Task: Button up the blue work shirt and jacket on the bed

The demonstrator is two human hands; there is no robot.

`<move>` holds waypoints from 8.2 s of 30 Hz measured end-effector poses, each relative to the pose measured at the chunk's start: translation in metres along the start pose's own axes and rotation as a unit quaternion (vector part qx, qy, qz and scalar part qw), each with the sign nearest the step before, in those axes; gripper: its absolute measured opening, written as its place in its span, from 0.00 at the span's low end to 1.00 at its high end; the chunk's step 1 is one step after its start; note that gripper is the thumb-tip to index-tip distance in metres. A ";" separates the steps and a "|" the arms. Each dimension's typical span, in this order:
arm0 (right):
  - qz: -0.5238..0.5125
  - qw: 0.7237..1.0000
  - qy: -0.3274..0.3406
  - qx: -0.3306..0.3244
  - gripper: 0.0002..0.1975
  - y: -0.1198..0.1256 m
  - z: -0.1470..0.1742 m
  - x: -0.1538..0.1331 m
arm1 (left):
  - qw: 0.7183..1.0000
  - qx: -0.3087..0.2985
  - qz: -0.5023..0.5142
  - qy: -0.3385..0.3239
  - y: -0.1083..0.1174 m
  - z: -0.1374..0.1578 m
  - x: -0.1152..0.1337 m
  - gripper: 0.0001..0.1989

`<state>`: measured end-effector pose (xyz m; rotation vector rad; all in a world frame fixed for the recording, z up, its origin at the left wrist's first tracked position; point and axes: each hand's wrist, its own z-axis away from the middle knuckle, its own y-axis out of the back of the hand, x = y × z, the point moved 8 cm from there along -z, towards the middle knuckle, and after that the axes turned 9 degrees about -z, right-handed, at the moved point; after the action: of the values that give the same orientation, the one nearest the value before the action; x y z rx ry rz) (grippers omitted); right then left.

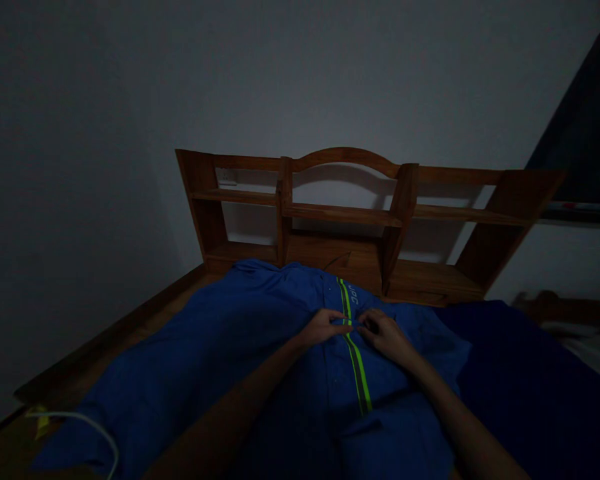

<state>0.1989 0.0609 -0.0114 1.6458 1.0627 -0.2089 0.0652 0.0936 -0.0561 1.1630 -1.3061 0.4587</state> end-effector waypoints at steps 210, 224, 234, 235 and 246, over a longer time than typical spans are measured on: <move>-0.101 0.988 -0.087 0.074 0.15 0.011 0.004 -0.001 | 0.958 0.107 0.231 0.133 0.008 0.021 -0.006 0.20; -0.295 0.944 -0.142 0.051 0.23 0.005 0.003 -0.004 | 0.957 0.148 0.208 0.139 0.010 0.019 -0.008 0.19; -0.300 0.947 -0.112 -0.007 0.21 -0.002 0.004 -0.009 | 0.971 0.194 0.107 0.087 0.017 0.013 -0.009 0.13; -0.302 0.947 -0.105 -0.016 0.21 -0.003 0.004 -0.011 | 0.973 0.199 0.085 0.073 0.018 0.013 -0.007 0.12; -0.287 0.952 -0.105 0.008 0.20 0.003 0.003 -0.012 | 0.979 0.203 0.010 0.001 0.017 0.014 0.008 0.12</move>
<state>0.1958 0.0519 -0.0031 1.2550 1.3516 -0.7586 0.0465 0.0862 -0.0443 1.4851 -1.2571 0.7661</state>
